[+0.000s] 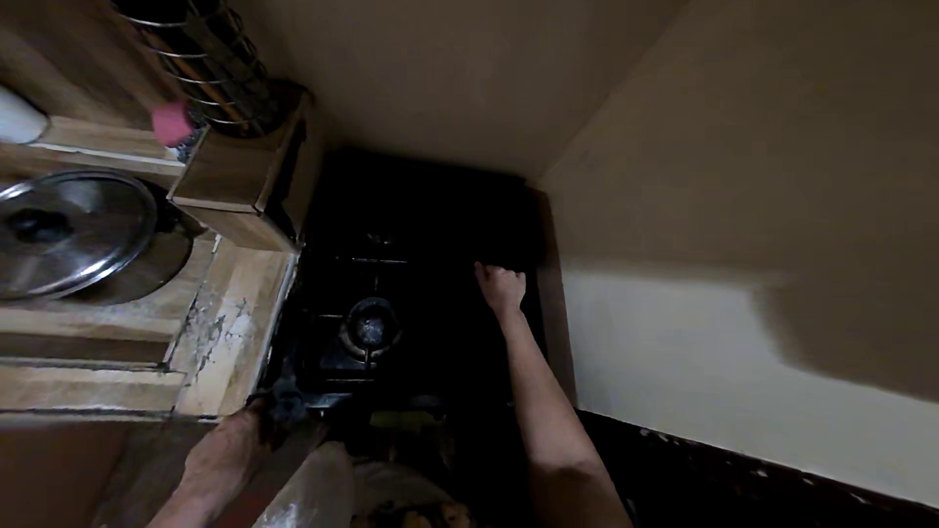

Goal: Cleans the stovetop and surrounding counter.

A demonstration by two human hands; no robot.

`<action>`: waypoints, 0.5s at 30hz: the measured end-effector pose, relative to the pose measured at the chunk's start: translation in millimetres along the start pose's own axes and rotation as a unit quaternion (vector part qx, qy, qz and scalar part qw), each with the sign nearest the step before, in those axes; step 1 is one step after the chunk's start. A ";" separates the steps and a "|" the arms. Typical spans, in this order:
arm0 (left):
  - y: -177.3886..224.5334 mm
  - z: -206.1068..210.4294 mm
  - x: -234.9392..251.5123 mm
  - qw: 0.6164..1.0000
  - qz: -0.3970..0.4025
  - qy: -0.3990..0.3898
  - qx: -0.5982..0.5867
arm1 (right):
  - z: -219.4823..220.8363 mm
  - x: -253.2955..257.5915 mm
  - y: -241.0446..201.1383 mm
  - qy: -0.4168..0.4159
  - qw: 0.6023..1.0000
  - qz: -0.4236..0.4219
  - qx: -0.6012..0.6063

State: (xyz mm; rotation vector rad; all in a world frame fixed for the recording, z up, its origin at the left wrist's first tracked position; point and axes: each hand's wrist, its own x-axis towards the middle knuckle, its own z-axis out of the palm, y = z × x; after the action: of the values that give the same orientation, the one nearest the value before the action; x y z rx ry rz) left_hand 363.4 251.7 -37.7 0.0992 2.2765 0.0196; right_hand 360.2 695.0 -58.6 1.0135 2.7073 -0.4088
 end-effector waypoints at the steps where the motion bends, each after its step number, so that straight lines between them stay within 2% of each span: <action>1: 3.8 -2.0 -8.7 0.999 -0.006 -0.032 0.029 | -0.8 -0.9 0.7 0.009 1.000 -0.010 0.004; 3: 17.9 -4.0 -30.3 0.997 0.018 -0.054 0.049 | -5.2 -2.9 3.6 0.023 1.000 -0.013 0.004; 8: 82.7 -12.3 -63.0 0.987 0.154 0.053 -0.015 | -25.8 -4.9 20.0 0.028 0.999 -0.015 -0.002; 12: 146.3 -38.7 -44.1 0.958 0.277 0.062 -0.048 | -60.6 1.6 35.6 0.049 0.997 -0.036 0.056; 15: 211.3 -63.1 -11.1 0.905 0.405 0.105 -0.079 | -104.3 -3.9 34.0 0.051 0.990 -0.030 0.131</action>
State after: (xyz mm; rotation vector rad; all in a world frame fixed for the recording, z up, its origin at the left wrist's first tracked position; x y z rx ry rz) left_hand 336.4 462.6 21.7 0.9891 2.2711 0.6739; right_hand 374.5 751.9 34.1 1.0434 2.8342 -0.7605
